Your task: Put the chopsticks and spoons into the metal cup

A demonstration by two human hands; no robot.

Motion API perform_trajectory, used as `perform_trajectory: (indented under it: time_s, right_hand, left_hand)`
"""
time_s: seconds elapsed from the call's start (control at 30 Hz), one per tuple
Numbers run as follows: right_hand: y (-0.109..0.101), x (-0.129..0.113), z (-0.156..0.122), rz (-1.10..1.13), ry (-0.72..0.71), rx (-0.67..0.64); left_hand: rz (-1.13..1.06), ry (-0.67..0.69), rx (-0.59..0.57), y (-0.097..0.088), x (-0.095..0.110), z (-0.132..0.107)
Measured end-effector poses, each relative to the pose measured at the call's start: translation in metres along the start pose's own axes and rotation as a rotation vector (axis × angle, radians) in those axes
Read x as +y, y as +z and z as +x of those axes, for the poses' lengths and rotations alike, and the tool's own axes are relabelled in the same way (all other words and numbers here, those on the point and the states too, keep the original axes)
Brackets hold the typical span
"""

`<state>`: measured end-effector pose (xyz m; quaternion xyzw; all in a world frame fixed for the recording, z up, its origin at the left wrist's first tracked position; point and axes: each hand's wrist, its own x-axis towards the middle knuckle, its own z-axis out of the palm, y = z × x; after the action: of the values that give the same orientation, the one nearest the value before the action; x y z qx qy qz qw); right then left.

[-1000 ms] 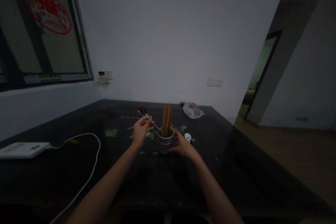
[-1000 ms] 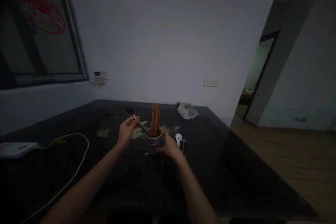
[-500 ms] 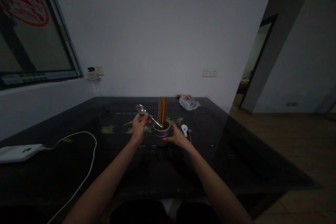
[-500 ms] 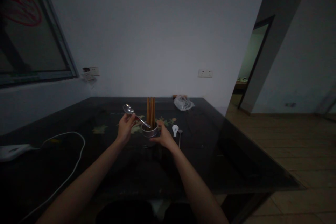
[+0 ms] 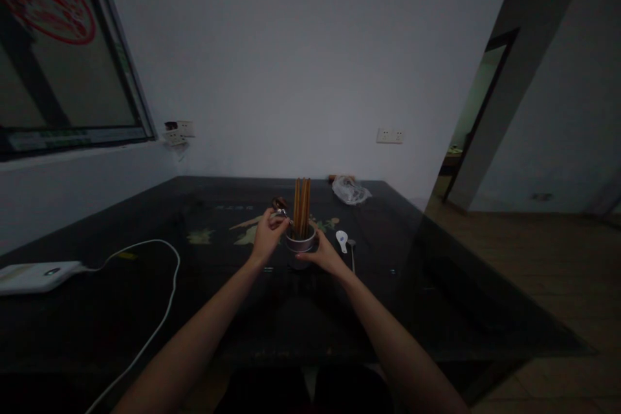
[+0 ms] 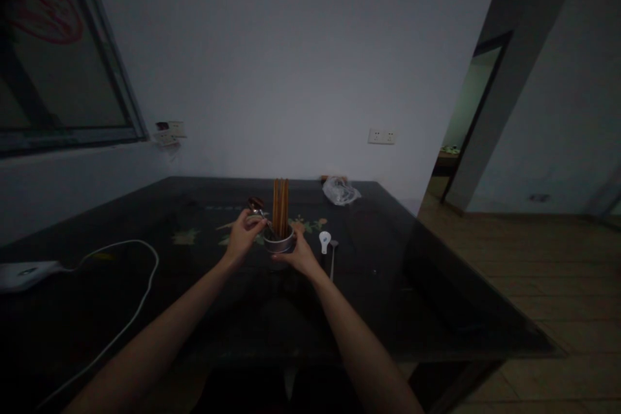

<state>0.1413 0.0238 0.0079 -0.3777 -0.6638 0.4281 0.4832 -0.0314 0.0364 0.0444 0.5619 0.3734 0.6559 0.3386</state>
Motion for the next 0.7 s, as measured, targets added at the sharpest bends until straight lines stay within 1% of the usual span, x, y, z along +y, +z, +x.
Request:
perform_trajectory:
  time_s: [0.1, 0.27, 0.47, 0.57, 0.7]
  right_hand:
    - [0.002, -0.002, 0.0, 0.022, -0.007, -0.006]
    - [0.003, -0.001, 0.0, 0.047, -0.029, -0.008]
    - [0.003, 0.001, 0.0, 0.039, -0.016, -0.015]
    - [0.003, 0.004, 0.001, 0.06, -0.017, -0.014]
    - [0.004, 0.009, 0.002, 0.057, -0.025, -0.005]
  left_hand:
    - [0.015, 0.008, 0.005, 0.001, -0.003, 0.0]
    - [0.056, 0.031, -0.022, 0.001, -0.002, 0.0]
    - [0.242, 0.101, 0.001, 0.001, -0.01, -0.001]
    - [0.301, 0.103, 0.022, 0.001, -0.016, -0.001]
    - [0.362, 0.109, 0.022, 0.0, -0.019, -0.002]
